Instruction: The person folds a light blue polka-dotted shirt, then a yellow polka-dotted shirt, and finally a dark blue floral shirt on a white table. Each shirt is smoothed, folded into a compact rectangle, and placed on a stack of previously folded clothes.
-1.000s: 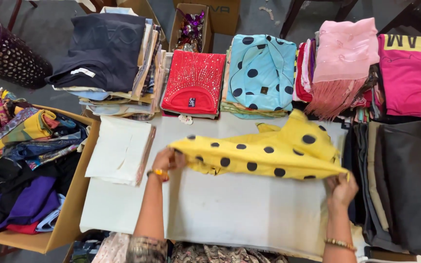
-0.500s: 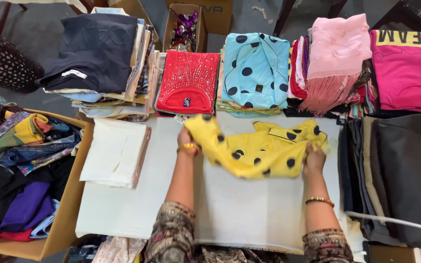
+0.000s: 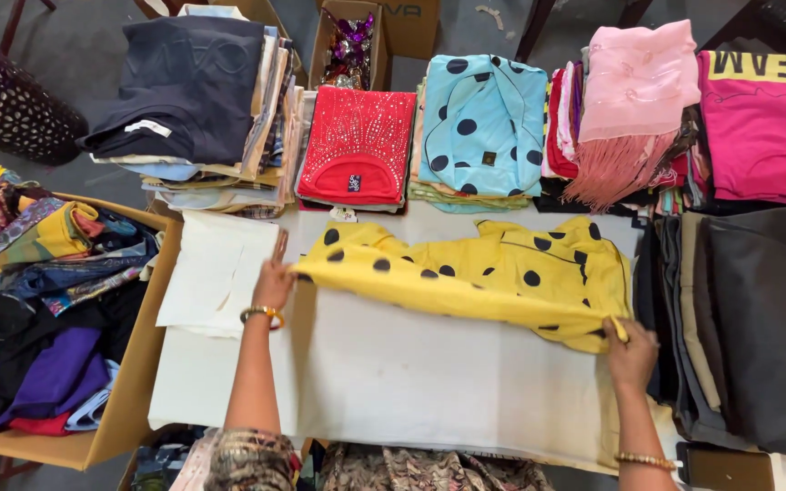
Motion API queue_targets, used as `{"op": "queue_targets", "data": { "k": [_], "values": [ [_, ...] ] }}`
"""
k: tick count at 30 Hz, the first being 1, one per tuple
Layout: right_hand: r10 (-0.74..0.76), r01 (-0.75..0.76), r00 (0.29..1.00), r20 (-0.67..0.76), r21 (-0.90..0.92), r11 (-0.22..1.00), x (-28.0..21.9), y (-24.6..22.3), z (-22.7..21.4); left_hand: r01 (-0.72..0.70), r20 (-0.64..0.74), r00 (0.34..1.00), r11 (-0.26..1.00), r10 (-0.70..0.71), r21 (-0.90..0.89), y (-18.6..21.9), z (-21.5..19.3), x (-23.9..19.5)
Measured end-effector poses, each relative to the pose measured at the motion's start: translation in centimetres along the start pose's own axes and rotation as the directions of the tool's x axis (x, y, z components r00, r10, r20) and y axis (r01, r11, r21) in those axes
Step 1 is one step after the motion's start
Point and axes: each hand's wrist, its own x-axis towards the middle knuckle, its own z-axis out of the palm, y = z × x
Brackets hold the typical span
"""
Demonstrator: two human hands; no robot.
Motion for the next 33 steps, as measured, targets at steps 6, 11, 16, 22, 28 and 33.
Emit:
{"op": "queue_targets", "data": {
  "k": [6, 11, 16, 22, 28, 33],
  "values": [
    [0.567, -0.526, 0.807, 0.164, -0.239, 0.817, -4.4, -0.2, -2.1, 0.281, 0.233, 0.939, 0.955, -0.252, -0.098, 0.5, -0.2, -9.1],
    [0.213, -0.214, 0.937, 0.276, -0.027, 0.976, -4.7, -2.0, -4.7, 0.102, 0.104, 0.991, 0.979, -0.085, -0.176, 3.2, -3.3, -11.8],
    [0.085, -0.011, 0.921, 0.380, -0.194, 0.981, -5.3, -2.3, -6.4, 0.092, 0.159, 0.982, 0.994, -0.100, 0.059, 6.9, -6.6, -13.6],
    [0.187, 0.072, 0.816, 0.547, -0.417, 0.906, -6.8, -3.9, -7.9, 0.033, 0.179, 0.980, 0.958, -0.087, 0.286, 6.3, -6.8, -16.5],
    [0.113, 0.158, 0.833, 0.542, -0.428, 0.890, -10.0, -2.1, -7.5, -0.062, 0.128, 0.992, 0.930, 0.016, 0.363, 4.8, -5.0, -20.6],
    [0.131, 0.273, 0.795, 0.592, -0.543, 0.794, -9.1, -5.2, -6.0, -0.062, -0.012, 0.997, 0.892, 0.075, 0.448, 7.2, -3.2, -22.0]
  ]
}}
